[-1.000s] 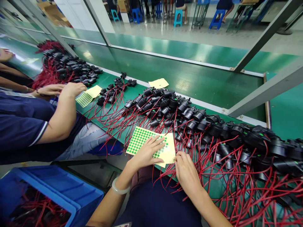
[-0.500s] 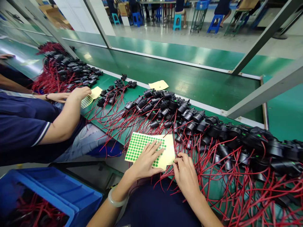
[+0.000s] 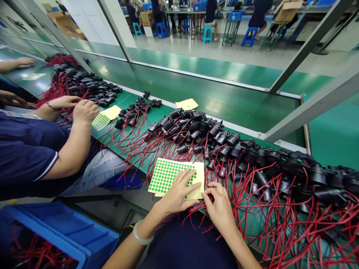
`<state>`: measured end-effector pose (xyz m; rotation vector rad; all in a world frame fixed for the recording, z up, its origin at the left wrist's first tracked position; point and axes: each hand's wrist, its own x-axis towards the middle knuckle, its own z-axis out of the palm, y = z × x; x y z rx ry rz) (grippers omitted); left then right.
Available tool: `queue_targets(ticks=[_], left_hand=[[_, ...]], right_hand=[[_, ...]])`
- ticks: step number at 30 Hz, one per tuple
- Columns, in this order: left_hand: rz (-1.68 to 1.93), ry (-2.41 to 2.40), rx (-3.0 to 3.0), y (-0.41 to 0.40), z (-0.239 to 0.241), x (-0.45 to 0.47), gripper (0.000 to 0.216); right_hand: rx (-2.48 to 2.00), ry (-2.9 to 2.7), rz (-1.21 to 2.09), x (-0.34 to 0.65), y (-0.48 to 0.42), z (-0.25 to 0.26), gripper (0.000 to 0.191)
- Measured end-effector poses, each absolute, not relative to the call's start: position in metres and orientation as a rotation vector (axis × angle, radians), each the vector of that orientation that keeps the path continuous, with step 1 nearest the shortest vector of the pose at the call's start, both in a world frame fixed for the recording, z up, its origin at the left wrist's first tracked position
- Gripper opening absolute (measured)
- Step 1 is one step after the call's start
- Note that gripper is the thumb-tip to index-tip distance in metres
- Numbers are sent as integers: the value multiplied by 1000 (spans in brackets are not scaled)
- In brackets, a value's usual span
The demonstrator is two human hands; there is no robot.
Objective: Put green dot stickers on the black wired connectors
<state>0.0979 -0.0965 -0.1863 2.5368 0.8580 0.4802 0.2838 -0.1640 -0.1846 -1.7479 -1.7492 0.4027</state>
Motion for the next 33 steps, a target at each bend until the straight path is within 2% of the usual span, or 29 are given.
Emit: queue_targets(ticks=[4, 7, 9, 12, 19, 28, 33], left_hand=[[691, 809, 2503, -99, -186, 104, 35], [859, 842, 2451, -98, -185, 107, 23], [901, 870, 2433, -96, -183, 109, 22], [843, 883, 2433, -93, -179, 109, 22], [744, 821, 2447, -86, -167, 108, 22], [667, 753, 2280, -80, -165, 111, 20], [661, 688, 2240, -79, -167, 115, 19]], right_hand=[[-1615, -1762, 530, 280, -159, -169, 31], [-1572, -1763, 511, 280, -159, -158, 20], [-1566, -1774, 431, 281, -160, -153, 15], [-1529, -1852, 297, 284, -160, -147, 22], [-1350, -2076, 123, 287, -152, -142, 23], [-1102, -2192, -122, 304, -149, -155, 31], [-974, -2144, -141, 314, -149, -164, 31]])
